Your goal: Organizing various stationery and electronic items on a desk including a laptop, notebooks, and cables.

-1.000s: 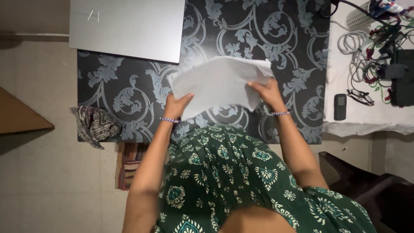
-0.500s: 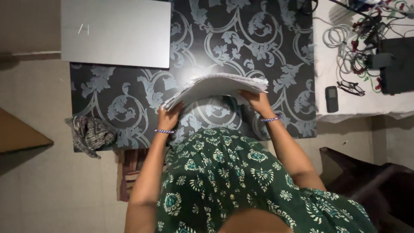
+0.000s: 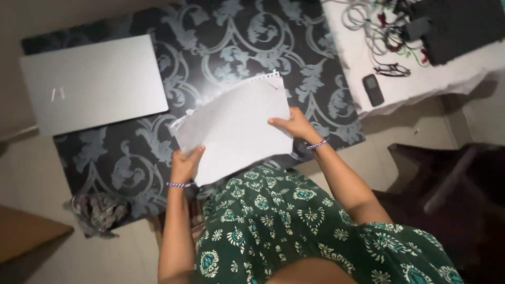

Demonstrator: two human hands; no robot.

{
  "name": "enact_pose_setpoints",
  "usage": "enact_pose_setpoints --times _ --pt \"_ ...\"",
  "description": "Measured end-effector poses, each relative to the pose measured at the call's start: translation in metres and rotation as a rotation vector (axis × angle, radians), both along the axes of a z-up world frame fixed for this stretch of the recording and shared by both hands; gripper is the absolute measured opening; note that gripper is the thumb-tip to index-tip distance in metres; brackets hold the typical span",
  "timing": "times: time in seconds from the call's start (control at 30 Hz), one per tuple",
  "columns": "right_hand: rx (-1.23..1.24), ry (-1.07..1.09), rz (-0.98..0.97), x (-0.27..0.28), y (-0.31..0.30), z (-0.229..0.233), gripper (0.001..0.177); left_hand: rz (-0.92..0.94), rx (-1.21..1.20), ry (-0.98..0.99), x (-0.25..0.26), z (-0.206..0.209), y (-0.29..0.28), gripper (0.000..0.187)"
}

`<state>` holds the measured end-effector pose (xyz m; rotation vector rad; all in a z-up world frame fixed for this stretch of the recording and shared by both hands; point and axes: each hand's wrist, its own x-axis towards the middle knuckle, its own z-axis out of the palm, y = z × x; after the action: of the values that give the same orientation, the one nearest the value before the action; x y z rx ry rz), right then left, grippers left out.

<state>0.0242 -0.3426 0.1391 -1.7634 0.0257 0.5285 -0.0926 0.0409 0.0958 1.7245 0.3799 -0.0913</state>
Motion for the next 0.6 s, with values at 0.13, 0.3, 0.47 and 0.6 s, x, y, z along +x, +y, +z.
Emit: enact_pose_setpoints --times 0.13,0.3,0.47,0.6 --pt "0.07 0.064 -0.074 -0.026 -0.05 0.014 0.038 -0.073 -0.211 0.074 0.01 -0.008 -0.032 0.021" --pt "0.549 0.17 -0.222 -0.077 -0.138 0.007 0.053 -0.066 -0.507 0.114 0.018 -0.008 -0.113 0.04" --pt "1.131 0.123 -0.387 -0.139 -0.196 0.046 0.078 -0.087 -0.585 0.147 0.004 0.009 -0.212 0.041" --pt "1.343 0.008 -0.418 -0.178 -0.212 0.061 0.075 -0.003 -0.649 0.132 -0.019 0.013 -0.29 0.045"
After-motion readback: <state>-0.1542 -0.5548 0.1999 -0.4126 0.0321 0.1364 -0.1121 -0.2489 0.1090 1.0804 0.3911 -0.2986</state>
